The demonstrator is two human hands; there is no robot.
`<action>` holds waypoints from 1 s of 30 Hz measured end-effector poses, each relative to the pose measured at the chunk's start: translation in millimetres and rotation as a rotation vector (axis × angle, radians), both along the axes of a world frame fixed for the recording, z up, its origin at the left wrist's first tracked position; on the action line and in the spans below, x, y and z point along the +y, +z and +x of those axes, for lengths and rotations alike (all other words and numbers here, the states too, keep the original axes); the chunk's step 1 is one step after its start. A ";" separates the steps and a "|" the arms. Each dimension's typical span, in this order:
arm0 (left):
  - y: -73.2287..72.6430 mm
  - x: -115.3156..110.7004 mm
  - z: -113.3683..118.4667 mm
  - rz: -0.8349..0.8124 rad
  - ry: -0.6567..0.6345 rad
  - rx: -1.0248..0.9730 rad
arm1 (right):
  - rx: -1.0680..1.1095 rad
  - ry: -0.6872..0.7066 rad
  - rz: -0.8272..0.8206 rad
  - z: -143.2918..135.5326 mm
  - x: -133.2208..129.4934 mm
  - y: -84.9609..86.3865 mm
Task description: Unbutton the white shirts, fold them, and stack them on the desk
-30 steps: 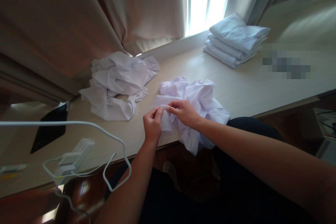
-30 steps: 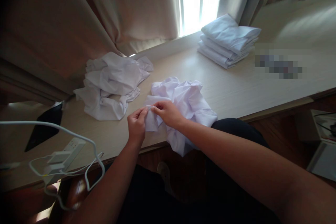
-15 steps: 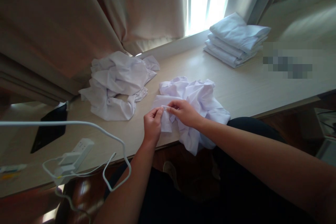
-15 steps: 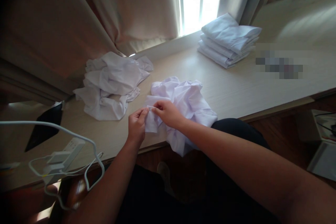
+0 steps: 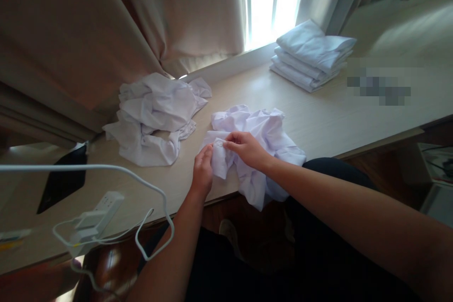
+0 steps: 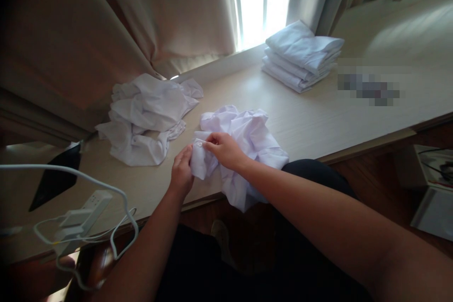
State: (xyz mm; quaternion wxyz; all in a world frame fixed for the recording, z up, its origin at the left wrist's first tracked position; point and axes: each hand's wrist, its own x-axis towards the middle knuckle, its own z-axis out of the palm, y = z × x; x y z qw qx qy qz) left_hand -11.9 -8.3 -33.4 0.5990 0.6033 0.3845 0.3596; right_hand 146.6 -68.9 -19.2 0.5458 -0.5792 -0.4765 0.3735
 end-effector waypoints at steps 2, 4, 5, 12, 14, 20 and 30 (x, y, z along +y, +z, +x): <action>-0.2 2.5 -0.2 -0.157 -0.096 -0.071 | 0.078 0.030 0.028 -0.9 -0.1 -0.2; 1.8 5.3 -2.3 -0.292 -0.227 -0.117 | 0.132 0.051 0.058 -2.4 -0.7 0.6; 3.3 6.8 -4.1 -0.329 -0.271 -0.134 | 0.153 0.059 0.070 -3.1 -1.1 1.1; 8.2 19.0 -17.0 -0.367 -0.222 -0.240 | 0.283 0.243 0.100 -4.8 -2.8 -0.2; 6.8 21.7 -19.1 -0.379 -0.203 -0.236 | 0.296 0.313 0.079 -7.0 -2.4 -1.3; 3.9 29.9 -21.6 -0.356 -0.151 -0.226 | -0.025 0.146 0.105 -17.2 -2.0 0.5; 14.9 76.7 -52.2 -0.209 0.115 -0.273 | -0.895 0.347 0.199 -18.2 -90.2 118.2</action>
